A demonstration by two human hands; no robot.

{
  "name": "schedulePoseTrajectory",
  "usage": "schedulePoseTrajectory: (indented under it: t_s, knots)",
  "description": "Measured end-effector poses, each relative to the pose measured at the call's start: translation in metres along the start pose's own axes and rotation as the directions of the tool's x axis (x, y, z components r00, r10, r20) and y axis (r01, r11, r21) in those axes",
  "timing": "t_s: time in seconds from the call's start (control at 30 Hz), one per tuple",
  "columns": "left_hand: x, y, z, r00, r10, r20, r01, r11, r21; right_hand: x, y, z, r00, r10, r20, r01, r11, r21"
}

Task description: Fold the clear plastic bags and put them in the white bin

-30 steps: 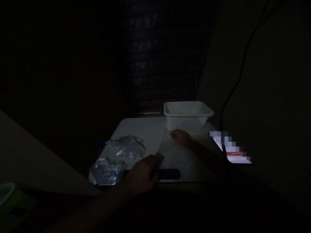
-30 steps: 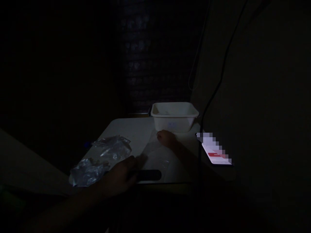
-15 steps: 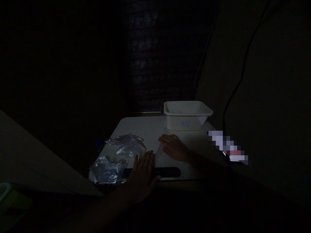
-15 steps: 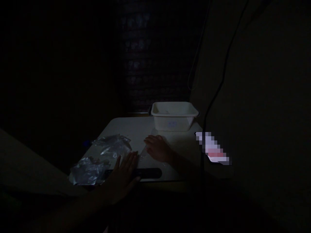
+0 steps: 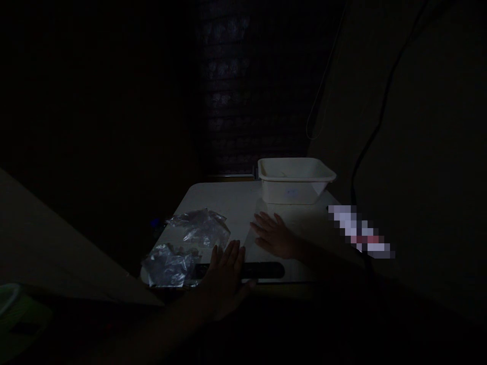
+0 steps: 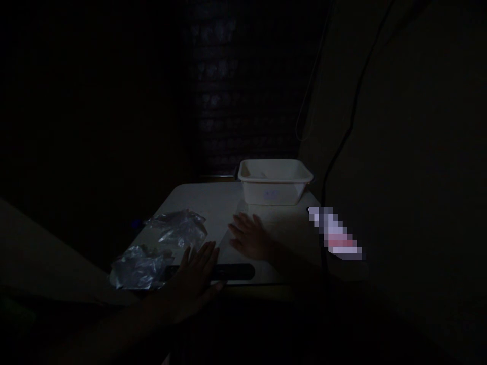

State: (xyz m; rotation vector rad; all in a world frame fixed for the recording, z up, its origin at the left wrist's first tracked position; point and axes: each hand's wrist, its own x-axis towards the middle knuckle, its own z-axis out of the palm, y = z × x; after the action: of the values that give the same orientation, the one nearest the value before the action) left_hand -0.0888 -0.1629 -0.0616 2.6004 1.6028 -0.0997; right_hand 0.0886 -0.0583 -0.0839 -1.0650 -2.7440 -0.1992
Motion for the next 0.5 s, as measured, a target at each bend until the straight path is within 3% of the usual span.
schedulePoseTrajectory:
  t_s: [0.33,0.5]
  knots:
    - [0.000,0.002,-0.008,1.000,0.004,0.025,-0.004,1.000,0.000,-0.005,0.044,-0.001,0.968,0.248,-0.038,-0.251,0.961,-0.120]
    - [0.005,0.005,-0.012,0.994,0.098,0.047,-0.097,0.995,-0.018,-0.005,0.031,-0.004,0.987,0.155,-0.043,-0.157,0.986,-0.054]
